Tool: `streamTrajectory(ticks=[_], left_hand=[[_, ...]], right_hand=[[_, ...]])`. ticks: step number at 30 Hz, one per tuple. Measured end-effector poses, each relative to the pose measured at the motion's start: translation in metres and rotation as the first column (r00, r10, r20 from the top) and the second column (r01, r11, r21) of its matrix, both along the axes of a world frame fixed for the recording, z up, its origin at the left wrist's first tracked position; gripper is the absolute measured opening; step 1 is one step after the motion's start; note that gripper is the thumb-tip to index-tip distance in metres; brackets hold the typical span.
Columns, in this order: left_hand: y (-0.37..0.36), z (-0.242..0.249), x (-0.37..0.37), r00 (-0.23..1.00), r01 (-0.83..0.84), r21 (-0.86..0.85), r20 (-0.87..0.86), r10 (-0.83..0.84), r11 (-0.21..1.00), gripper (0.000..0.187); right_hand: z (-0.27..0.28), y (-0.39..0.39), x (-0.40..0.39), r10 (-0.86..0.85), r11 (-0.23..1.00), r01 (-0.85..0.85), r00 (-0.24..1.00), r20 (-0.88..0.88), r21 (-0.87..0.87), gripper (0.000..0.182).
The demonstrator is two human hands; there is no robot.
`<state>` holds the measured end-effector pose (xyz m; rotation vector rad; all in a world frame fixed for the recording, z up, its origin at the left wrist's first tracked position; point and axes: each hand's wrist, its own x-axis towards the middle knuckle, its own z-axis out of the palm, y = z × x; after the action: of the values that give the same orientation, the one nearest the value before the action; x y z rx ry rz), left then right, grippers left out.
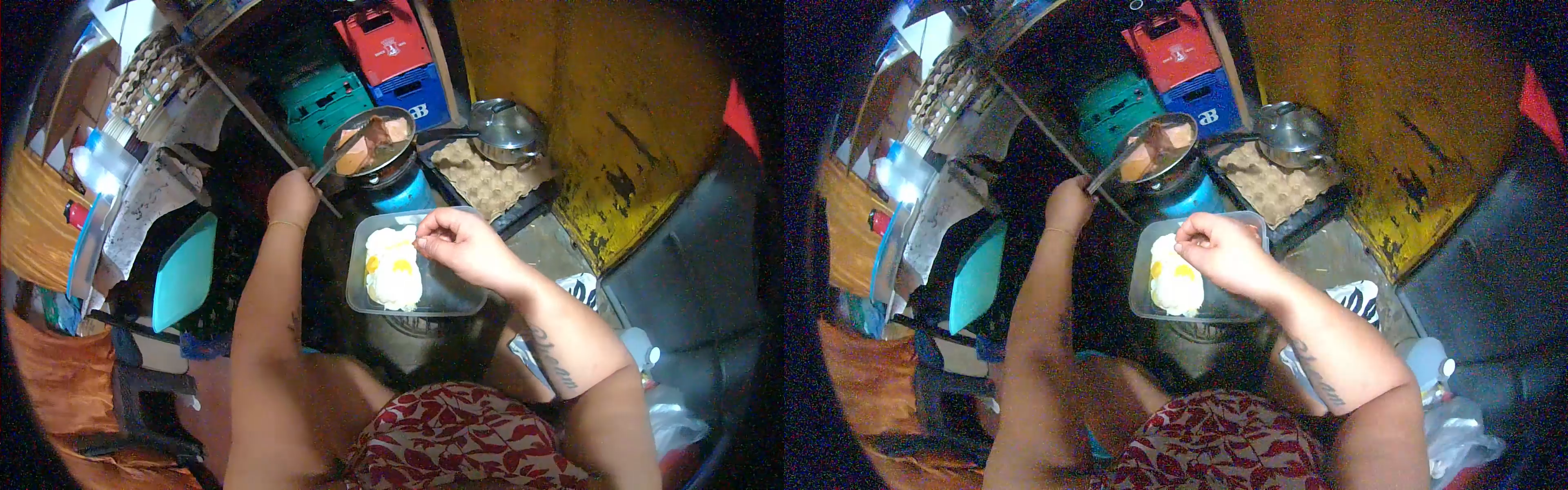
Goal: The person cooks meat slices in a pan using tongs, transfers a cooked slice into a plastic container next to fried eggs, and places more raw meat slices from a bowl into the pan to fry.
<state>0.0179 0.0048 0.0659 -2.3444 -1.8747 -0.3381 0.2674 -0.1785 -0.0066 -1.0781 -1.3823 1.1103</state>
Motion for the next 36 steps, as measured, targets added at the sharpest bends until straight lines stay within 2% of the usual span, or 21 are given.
streamTrajectory(ticks=[2,4,5,7,8,10,13,17,19,20,22,26,28,30,32,35,36], left_hand=[[0.011,-0.006,-0.005,1.0,0.028,0.02,0.006,-0.028,0.999,0.042],[0.032,-0.019,-0.01,0.963,-0.031,-0.229,0.253,0.09,0.973,0.036],[0.039,-0.028,-0.014,0.964,-0.028,-0.226,0.253,0.087,0.974,0.036],[0.041,-0.034,-0.011,0.948,0.012,-0.344,0.303,0.098,0.939,0.032],[0.042,-0.037,-0.011,0.948,0.016,-0.344,0.303,0.094,0.939,0.032],[0.022,-0.025,0.003,0.976,-0.077,-0.404,0.158,0.152,0.912,0.027],[0.036,-0.045,-0.006,0.953,-0.077,-0.434,0.232,0.194,0.898,0.025],[0.043,-0.052,-0.009,0.947,-0.089,-0.452,0.236,0.216,0.887,0.026],[0.037,-0.04,-0.004,0.988,-0.062,-0.433,0.104,0.118,0.899,0.03],[0.032,-0.034,-0.002,0.988,-0.06,-0.436,0.102,0.115,0.898,0.03],[0.017,-0.021,0.003,0.986,-0.002,-0.166,-0.163,-0.025,0.986,0.028],[0.007,-0.003,0.019,0.979,-0.069,-0.07,-0.194,0.055,0.995,0.022],[0.0,0.004,0.034,0.966,0.015,0.057,-0.257,0.001,0.998,0.02],[0.001,0.006,0.05,0.96,0.007,0.037,-0.279,0.004,0.999,0.019],[0.018,-0.007,0.061,0.962,0.074,0.106,-0.27,-0.043,0.992,0.018],[0.021,-0.005,0.085,0.936,0.098,0.076,-0.347,-0.066,0.992,0.019],[0.025,-0.006,0.092,0.921,0.101,0.078,-0.385,-0.064,0.992,0.02]], right_hand=[[0.006,-0.005,0.0,0.005,1.0,-0.006,0.999,0.039,0.026,0.01],[0.012,-0.008,0.0,0.025,0.999,-0.026,1.0,0.013,0.045,0.011],[0.014,-0.009,0.0,0.022,0.999,-0.023,1.0,0.013,0.047,0.011],[0.015,-0.012,0.0,0.042,0.999,-0.042,0.999,-0.014,0.016,0.01],[0.015,-0.012,0.0,0.038,0.999,-0.038,0.999,-0.014,0.016,0.01],[0.014,-0.013,0.001,0.03,0.998,-0.032,0.998,0.051,0.051,0.01],[0.01,-0.013,0.003,0.052,0.998,-0.054,0.998,0.031,0.044,0.01],[0.006,-0.01,0.005,0.045,0.998,-0.047,0.998,0.043,0.051,0.011],[0.006,-0.009,0.005,0.026,0.999,-0.029,0.997,0.072,0.046,0.011],[0.005,-0.009,0.004,0.024,0.999,-0.027,0.997,0.07,0.043,0.011],[0.0,-0.007,0.003,-0.009,0.995,0.005,0.999,0.038,0.098,0.019],[0.005,-0.008,0.003,0.022,0.997,-0.028,0.995,0.094,0.066,0.018],[0.004,-0.007,0.0,-0.01,0.996,-0.004,0.987,0.159,0.093,0.019],[-0.001,-0.003,-0.003,-0.012,0.995,-0.003,0.988,0.153,0.095,0.019],[-0.001,-0.002,-0.004,-0.019,0.996,0.005,0.989,0.148,0.094,0.02],[0.005,-0.003,-0.006,-0.029,0.998,0.017,0.98,0.195,0.066,0.02],[0.006,-0.004,-0.007,-0.035,0.996,0.018,0.981,0.191,0.09,0.015]])
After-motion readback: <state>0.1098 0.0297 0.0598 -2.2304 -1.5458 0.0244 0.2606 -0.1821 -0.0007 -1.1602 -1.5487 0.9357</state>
